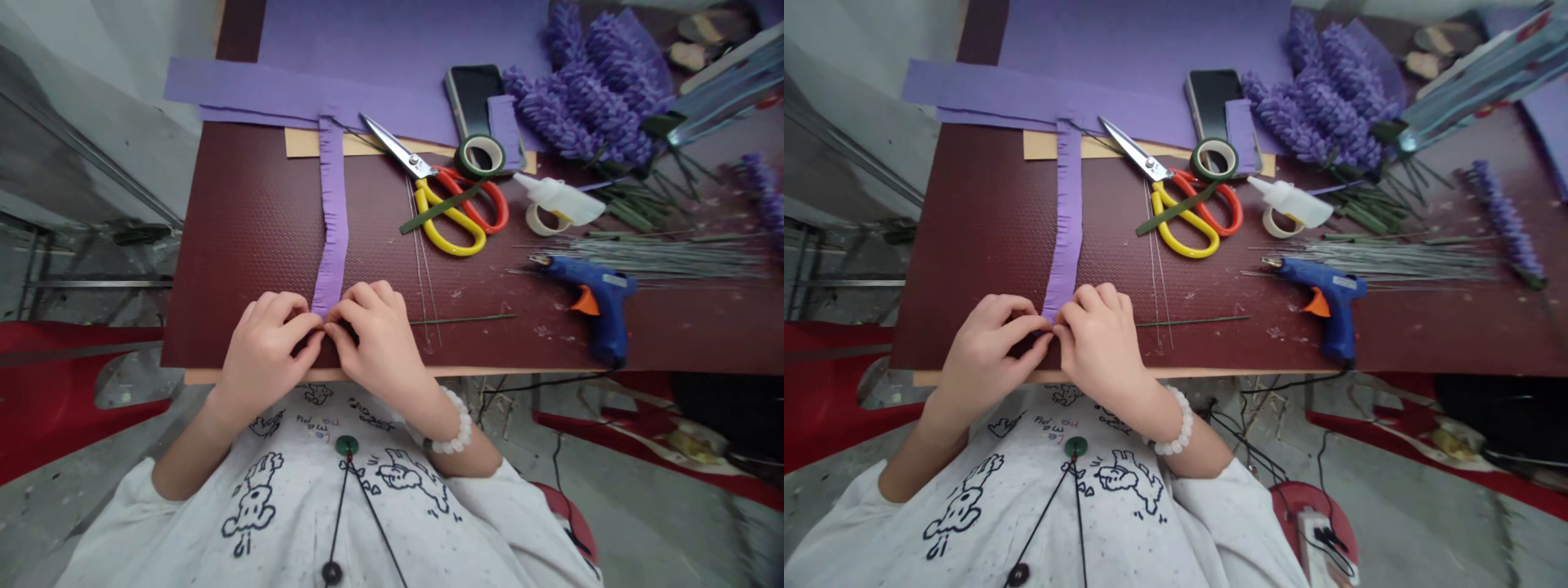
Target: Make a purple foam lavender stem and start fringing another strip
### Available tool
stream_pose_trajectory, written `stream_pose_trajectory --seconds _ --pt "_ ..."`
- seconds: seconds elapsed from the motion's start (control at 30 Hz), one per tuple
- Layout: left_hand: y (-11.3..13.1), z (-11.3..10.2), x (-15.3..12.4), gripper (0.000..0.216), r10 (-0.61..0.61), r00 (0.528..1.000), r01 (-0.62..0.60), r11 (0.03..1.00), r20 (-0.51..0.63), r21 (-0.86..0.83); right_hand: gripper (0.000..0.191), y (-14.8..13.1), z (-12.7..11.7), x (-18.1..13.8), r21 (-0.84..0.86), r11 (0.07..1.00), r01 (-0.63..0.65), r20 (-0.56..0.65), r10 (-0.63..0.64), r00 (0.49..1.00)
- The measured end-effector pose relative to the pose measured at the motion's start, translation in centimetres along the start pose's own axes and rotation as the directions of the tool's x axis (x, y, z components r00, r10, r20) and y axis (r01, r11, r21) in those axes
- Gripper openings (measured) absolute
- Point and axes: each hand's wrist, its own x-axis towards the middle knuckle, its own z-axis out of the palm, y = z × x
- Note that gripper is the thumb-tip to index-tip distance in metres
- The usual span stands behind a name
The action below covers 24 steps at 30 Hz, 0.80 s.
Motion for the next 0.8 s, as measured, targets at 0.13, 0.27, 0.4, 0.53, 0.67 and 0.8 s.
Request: stream_pose_trajectory --seconds 0.13,0.27,0.4,0.53,0.67,0.8 --pt "-0.1 0.1 0.2 0.016 0.002 1.0 -0.002 1.0 0.002 0.021 0.016 0.7 0.1 -0.6 0.092 0.994 0.056 -0.063 -0.051 0.997" --pt "0.4 0.2 0.6 0.017 -0.052 0.999 0.051 0.997 0.012 0.05 0.02 1.2 0.2 -1.4 0.021 0.988 0.154 -0.159 -0.149 0.976" --pt "0.6 0.2 0.8 0.017 -0.09 0.996 0.088 0.995 0.029 0.041 0.019 1.1 0.5 -1.2 -0.081 0.975 0.208 -0.182 -0.219 0.959" --pt "0.4 0.5 0.5 0.016 -0.096 0.995 0.096 0.995 -0.008 0.015 0.019 0.9 0.8 -0.5 -0.061 0.984 0.165 -0.132 -0.172 0.976" --pt "0.6 0.8 -0.4 0.014 -0.094 0.993 0.094 0.996 -0.078 -0.003 0.015 0.4 0.4 0.1 0.012 0.999 0.045 -0.021 -0.045 0.999" --pt "1.1 0.9 -1.2 0.011 -0.059 0.996 0.065 0.995 -0.073 0.081 0.013 -0.1 -0.2 0.3 -0.006 1.0 0.015 0.102 -0.014 0.995"
